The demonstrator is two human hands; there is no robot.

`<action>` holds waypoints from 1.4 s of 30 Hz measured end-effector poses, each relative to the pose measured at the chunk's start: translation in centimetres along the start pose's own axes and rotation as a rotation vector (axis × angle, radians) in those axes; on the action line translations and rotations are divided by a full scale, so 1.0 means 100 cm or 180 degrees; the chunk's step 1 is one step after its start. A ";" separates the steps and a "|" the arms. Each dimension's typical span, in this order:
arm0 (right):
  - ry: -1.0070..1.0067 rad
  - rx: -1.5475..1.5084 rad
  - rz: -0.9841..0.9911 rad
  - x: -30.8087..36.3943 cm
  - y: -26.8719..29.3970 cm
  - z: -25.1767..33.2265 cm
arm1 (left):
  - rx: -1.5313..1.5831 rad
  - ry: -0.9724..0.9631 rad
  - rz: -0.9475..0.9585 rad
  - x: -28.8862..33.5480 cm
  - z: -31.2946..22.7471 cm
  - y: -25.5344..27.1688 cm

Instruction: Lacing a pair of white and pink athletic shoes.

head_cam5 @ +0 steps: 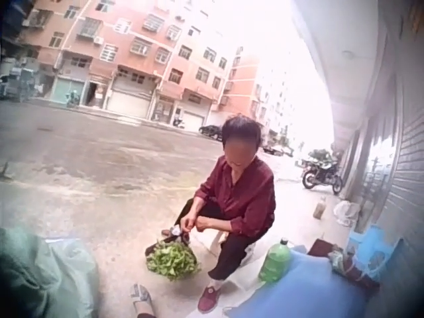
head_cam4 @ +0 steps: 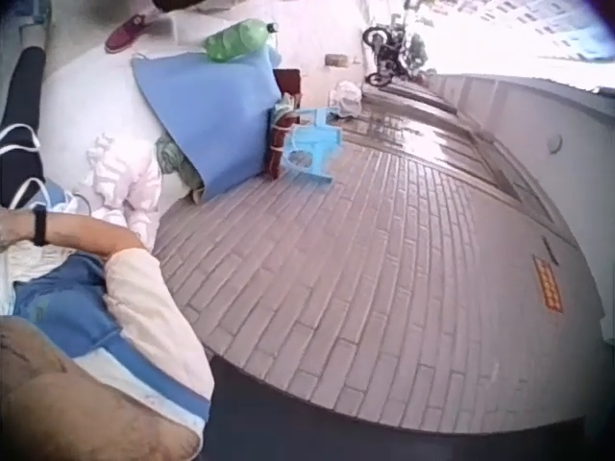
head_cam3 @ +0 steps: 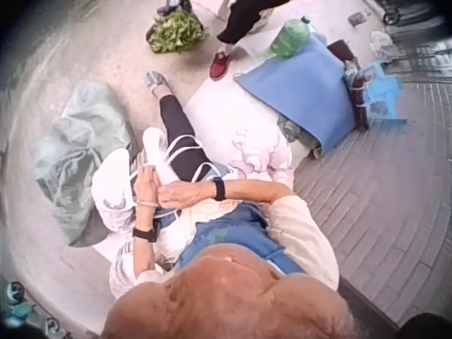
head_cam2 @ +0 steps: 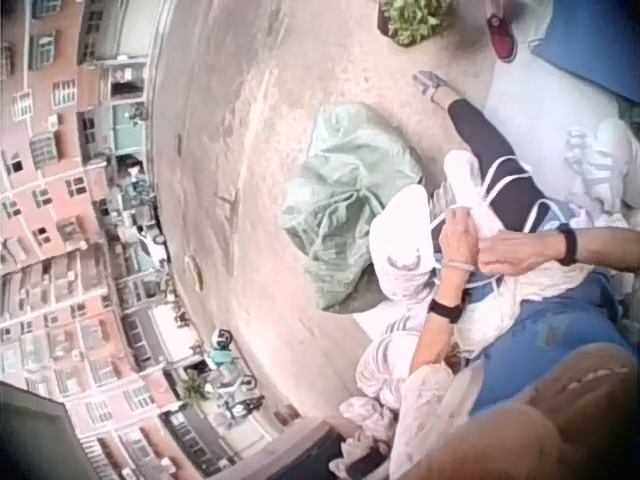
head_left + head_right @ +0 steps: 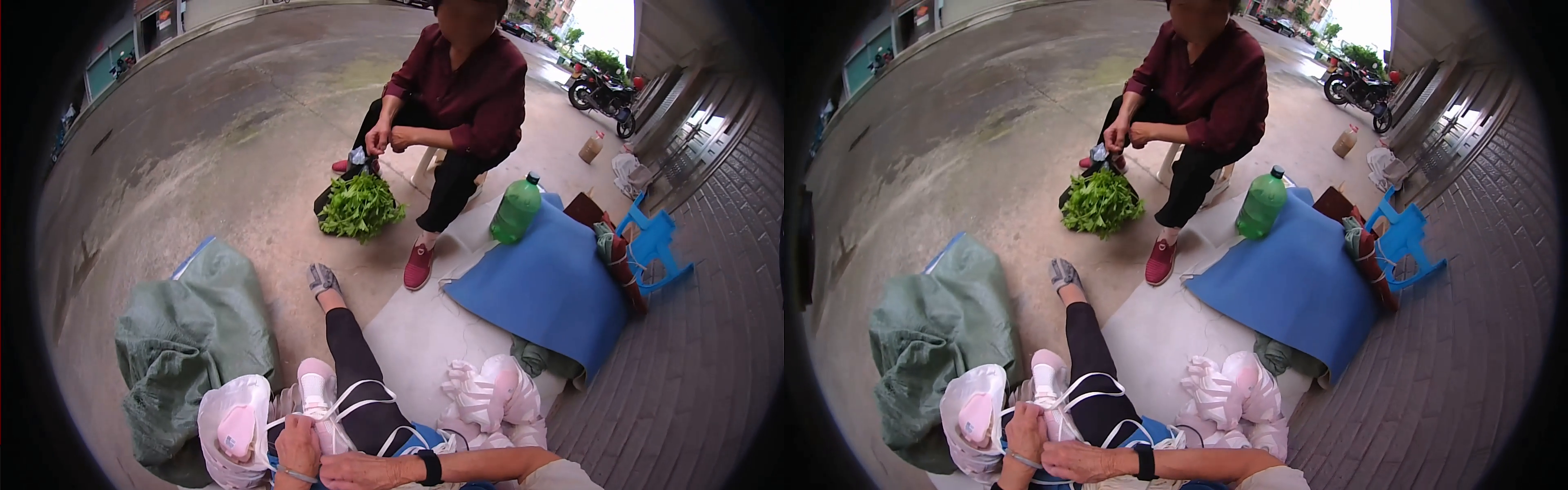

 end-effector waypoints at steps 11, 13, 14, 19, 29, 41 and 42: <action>-0.0184 0.0395 -0.1402 0.000 0.067 -0.008 | -0.0586 -0.1426 -0.0166 -0.002 -0.016 -0.015; -0.0761 -0.0408 -0.1022 0.002 0.050 -0.025 | -0.0364 -0.1352 -0.0186 -0.001 -0.022 -0.010; -0.0741 -0.0323 -0.1088 0.004 0.048 -0.026 | -0.0061 -0.1198 -0.0318 0.000 -0.022 -0.003; -0.1051 -0.0938 -0.0904 0.026 0.052 -0.037 | 0.0443 -0.0803 -0.0252 -0.009 -0.045 0.011; -0.2367 -0.0948 -0.1022 0.100 0.071 -0.060 | 0.1964 0.0494 0.1606 0.091 -0.043 0.021; -0.1123 0.0573 -0.1563 0.058 0.081 -0.042 | 0.3495 0.1631 0.0218 0.059 0.002 0.006; -0.1134 0.0560 -0.1580 0.062 0.082 -0.043 | 0.3489 0.1704 0.0229 0.059 0.003 0.003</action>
Point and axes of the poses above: each hand's wrist, its own x-axis away from the middle knuckle, its own y-axis out of the back of the hand, z = x × y, the point moved 9 cm from there along -x, towards the middle knuckle, and after that the axes turned 8 degrees about x, right-handed, at the moved point
